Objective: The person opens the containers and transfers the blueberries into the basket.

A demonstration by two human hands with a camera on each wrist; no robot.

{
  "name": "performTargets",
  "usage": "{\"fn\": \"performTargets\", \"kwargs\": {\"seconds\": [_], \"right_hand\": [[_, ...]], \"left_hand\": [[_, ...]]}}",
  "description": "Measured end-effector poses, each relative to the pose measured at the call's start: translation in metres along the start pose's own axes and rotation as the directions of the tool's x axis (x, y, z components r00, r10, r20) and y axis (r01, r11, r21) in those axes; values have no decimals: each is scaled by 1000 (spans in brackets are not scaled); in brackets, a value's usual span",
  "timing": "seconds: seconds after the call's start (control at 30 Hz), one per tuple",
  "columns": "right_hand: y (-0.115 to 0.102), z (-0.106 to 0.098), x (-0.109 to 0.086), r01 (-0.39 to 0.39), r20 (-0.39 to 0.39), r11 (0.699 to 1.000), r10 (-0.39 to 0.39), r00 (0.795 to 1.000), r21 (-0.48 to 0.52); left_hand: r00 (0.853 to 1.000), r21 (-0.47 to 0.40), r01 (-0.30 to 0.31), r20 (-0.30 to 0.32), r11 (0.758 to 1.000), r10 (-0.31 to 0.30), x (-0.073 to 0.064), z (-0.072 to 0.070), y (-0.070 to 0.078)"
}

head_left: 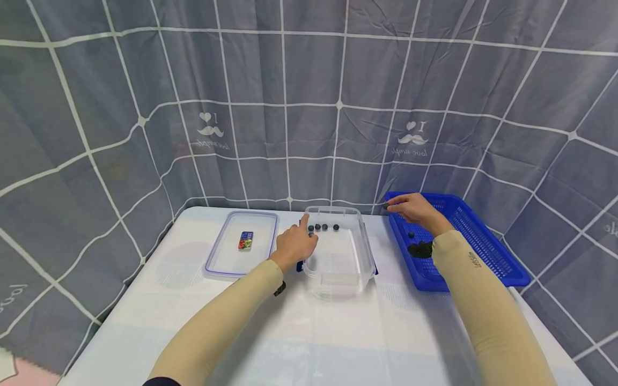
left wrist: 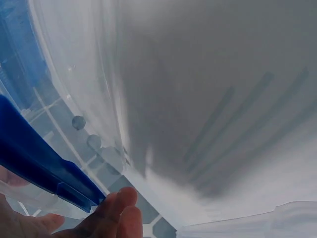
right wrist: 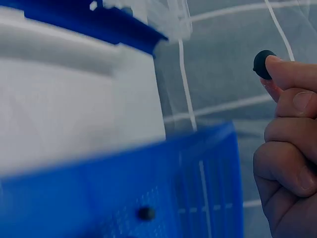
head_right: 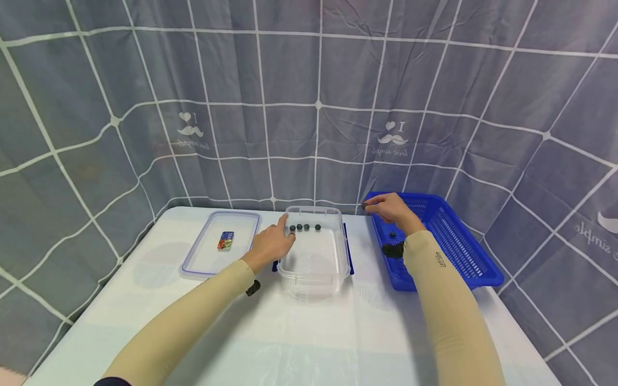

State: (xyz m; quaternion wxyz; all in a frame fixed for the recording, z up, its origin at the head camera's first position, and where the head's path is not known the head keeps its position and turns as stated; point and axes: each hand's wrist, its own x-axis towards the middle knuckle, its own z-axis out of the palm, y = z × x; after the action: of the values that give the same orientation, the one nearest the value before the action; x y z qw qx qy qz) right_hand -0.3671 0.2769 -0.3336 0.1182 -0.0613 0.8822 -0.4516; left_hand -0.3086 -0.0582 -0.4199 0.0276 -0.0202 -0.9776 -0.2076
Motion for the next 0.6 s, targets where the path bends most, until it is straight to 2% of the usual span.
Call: {"fn": "performTargets", "kwargs": {"seconds": [0.27,0.47,0.6], "right_hand": [[33,-27,-9,-53,-28,999,52,998,-8],[58,-35,-11,-126,-44,992,127,991,16],[70,-38,-12,-148,-46,989,148,988,19]], "left_hand": [[1000,2,-10,15,1000,10,0,1,1],[1000,6,-9,26,1000,9,-1,-1,2],[1000,7,-9,24,1000,9,-1,-1,2]]}}
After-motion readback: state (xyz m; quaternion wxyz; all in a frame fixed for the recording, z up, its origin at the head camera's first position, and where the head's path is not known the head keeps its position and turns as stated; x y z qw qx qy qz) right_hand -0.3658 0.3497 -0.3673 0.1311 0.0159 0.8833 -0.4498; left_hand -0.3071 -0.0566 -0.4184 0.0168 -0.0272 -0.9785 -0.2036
